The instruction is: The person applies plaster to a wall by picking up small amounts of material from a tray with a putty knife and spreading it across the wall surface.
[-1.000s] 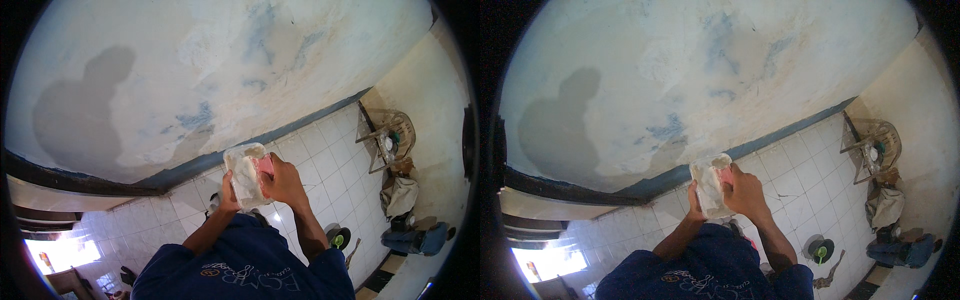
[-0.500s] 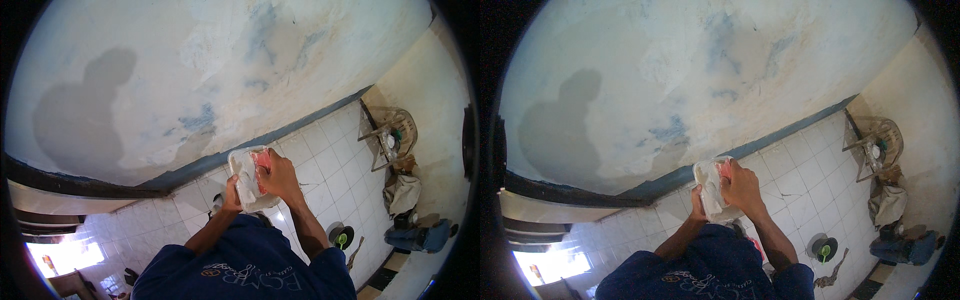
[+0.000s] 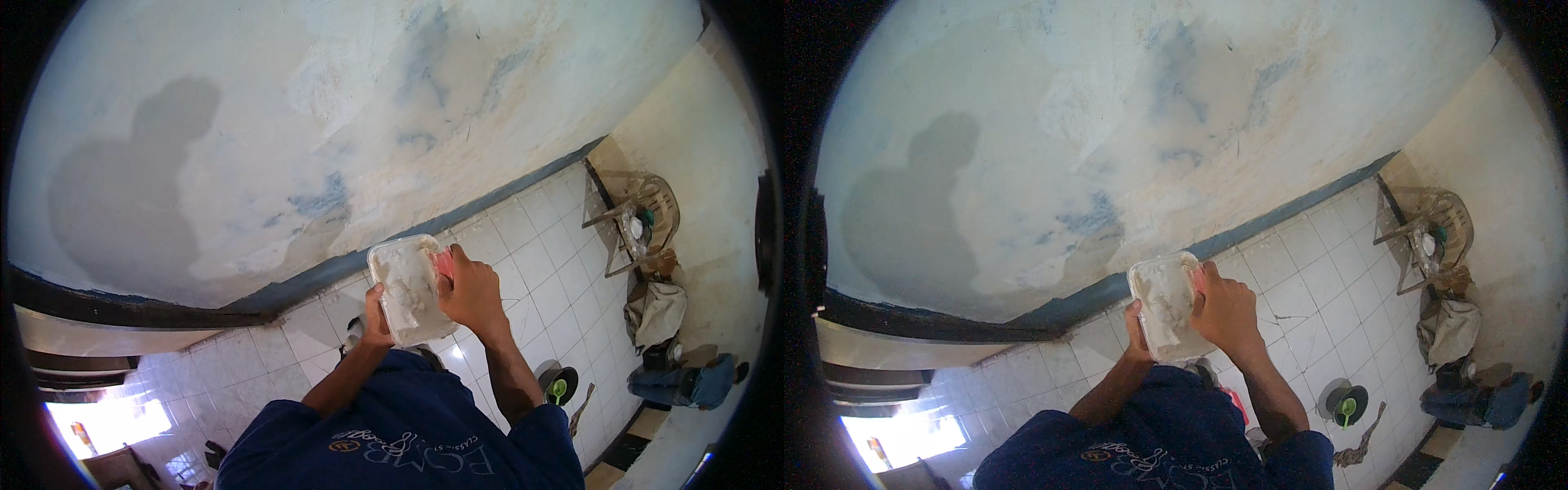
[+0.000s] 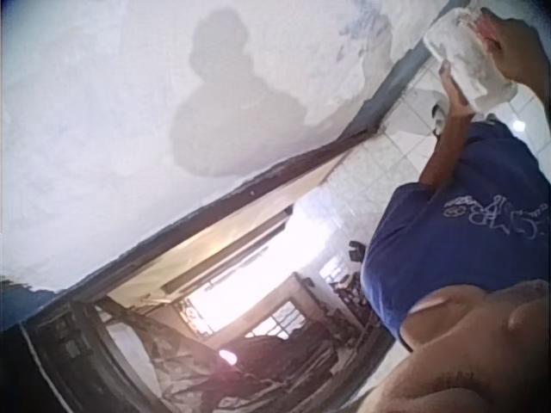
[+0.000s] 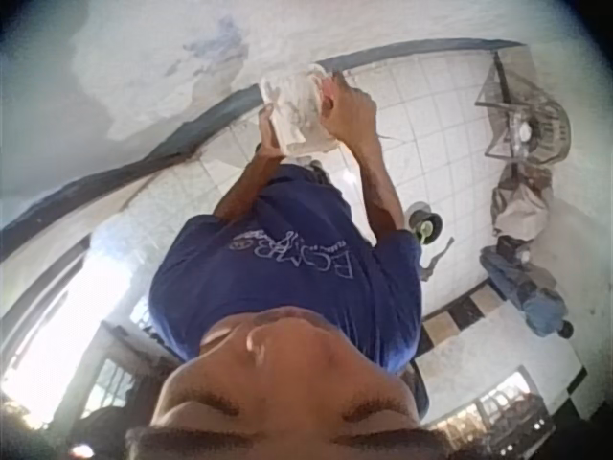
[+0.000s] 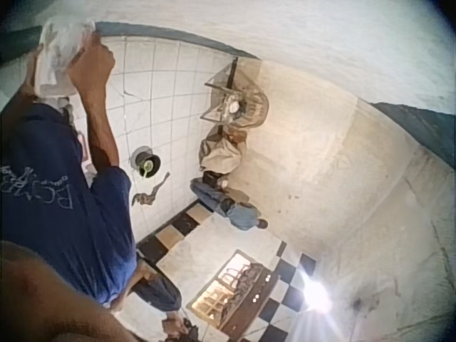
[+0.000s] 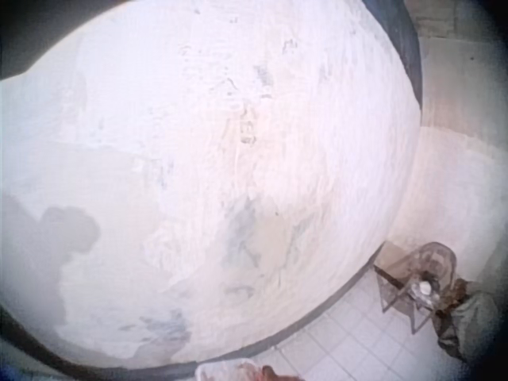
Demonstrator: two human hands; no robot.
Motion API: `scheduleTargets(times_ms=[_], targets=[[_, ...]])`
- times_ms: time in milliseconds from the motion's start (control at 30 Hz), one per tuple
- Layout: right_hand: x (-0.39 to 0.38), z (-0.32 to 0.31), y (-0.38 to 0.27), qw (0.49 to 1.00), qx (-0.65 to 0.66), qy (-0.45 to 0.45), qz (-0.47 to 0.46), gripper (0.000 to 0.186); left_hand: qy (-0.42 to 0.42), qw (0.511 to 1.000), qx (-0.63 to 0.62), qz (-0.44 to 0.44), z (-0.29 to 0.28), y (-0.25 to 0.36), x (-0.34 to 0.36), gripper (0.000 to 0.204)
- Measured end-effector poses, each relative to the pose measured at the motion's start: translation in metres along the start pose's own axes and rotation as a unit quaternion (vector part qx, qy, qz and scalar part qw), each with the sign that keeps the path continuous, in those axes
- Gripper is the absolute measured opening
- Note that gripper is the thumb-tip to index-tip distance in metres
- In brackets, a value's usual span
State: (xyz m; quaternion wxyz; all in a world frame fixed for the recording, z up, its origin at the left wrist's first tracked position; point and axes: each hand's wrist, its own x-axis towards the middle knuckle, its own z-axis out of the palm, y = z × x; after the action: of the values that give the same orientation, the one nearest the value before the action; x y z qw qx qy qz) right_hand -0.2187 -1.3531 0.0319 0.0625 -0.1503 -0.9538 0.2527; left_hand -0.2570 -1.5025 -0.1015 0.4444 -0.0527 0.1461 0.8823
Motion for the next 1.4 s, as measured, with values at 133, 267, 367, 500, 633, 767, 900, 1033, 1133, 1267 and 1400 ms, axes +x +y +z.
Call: scheduleTargets(times_ms=[133, 267, 367, 500, 633, 767, 900, 1033, 1133, 1267, 1400], targets=[[-0.002, 0.011, 0.001, 1.000, -0.005, -0.008, 0.017, 0.036, 0.016, 1.000, 0.012, 0.007, 0.004, 0.000, 0.002, 0.079], [0.003, 0.006, -0.002, 0.999, 0.036, -0.020, -0.008, 0.039, -0.007, 1.000, -0.017, 0.008, 0.002, -0.003, 0.003, 0.079], [0.004, -0.013, -0.006, 0.998, 0.062, -0.017, 0.001, 0.042, -0.013, 0.999, -0.042, 0.003, 0.002, 0.000, 0.002, 0.079], [0.002, -0.017, -0.017, 0.997, 0.062, -0.043, -0.011, 0.043, -0.014, 1.000, -0.004, 0.008, 0.005, -0.001, 0.006, 0.078], [0.000, 0.008, -0.009, 0.998, 0.041, -0.036, -0.040, 0.042, 0.016, 1.000, 0.013, -0.006, 0.008, -0.002, 0.011, 0.079], [0.002, 0.013, -0.012, 0.997, 0.035, -0.047, -0.047, 0.045, -0.001, 1.000, 0.025, -0.006, 0.003, -0.002, 0.014, 0.079], [0.008, 0.019, -0.010, 0.997, 0.037, -0.039, -0.052, 0.040, 0.025, 0.999, 0.038, -0.025, -0.012, -0.009, 0.017, 0.080], [0.014, 0.018, 0.005, 0.993, 0.114, -0.019, -0.019, 0.035, 0.012, 0.998, 0.063, -0.016, 0.010, -0.003, 0.011, 0.082], [0.008, 0.008, 0.004, 0.982, 0.187, 0.023, 0.027, 0.031, 0.022, 0.998, 0.059, 0.005, 0.022, -0.004, 0.011, 0.084], [0.001, -0.008, -0.003, 0.986, 0.157, 0.039, 0.036, 0.033, -0.011, 0.998, 0.064, 0.019, 0.021, -0.003, 0.017, 0.085], [-0.001, -0.029, -0.008, 0.995, 0.068, 0.061, 0.028, 0.027, 0.005, 0.997, 0.075, 0.021, 0.031, -0.001, 0.016, 0.085]])
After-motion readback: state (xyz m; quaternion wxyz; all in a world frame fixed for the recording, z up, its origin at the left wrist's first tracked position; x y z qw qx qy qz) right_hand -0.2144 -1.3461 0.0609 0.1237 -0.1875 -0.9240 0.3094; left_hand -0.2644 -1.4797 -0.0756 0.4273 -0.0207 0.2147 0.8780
